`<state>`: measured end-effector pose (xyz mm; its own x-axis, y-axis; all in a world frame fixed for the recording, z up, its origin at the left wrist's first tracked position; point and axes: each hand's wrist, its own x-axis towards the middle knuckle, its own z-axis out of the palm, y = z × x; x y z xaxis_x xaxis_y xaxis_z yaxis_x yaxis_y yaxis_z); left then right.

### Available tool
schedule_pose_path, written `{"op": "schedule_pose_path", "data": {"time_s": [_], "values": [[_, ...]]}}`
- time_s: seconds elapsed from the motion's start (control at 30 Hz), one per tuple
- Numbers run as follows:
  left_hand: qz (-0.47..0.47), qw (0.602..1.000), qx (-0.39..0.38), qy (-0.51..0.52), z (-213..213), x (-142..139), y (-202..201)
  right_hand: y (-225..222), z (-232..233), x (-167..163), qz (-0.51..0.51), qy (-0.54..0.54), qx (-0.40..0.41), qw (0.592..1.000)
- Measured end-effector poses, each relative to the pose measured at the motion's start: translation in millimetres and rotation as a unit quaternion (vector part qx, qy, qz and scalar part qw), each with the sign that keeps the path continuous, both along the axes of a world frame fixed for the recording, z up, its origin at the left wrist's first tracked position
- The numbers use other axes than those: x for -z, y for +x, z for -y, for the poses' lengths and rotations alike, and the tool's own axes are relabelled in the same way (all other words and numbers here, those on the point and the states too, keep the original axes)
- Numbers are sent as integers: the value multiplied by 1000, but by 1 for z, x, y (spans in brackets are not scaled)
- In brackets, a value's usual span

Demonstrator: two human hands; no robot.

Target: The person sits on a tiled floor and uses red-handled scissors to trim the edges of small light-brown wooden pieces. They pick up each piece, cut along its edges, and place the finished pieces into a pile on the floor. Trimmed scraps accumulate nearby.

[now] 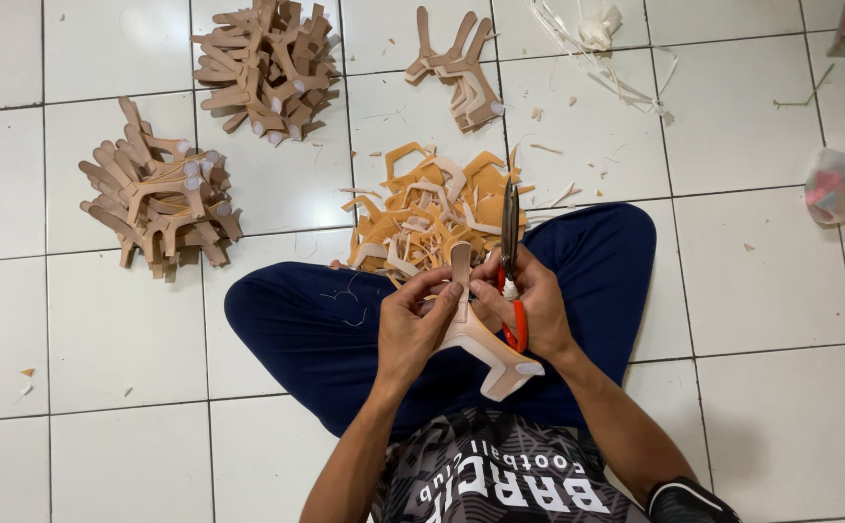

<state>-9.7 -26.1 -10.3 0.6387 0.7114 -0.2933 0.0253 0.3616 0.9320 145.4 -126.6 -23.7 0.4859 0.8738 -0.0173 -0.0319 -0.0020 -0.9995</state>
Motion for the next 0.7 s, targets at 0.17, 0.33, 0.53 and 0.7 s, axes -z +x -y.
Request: {"op": "schedule_pose_path", "data": {"time_s": [0.17,0.33,0.53,0.7], "values": [[-7,1000,6,-18,2,0,2,2,3,15,-69,11,8,998],[13,998,-31,-45,-3,6,2,20,-1,33,-32,40,94,994],[172,966,-72,-178,-12,20,3,15,24,35,72,-107,104,986],[195,953,-80,-217,-8,23,6,-1,38,22,317,-95,8,944]]}}
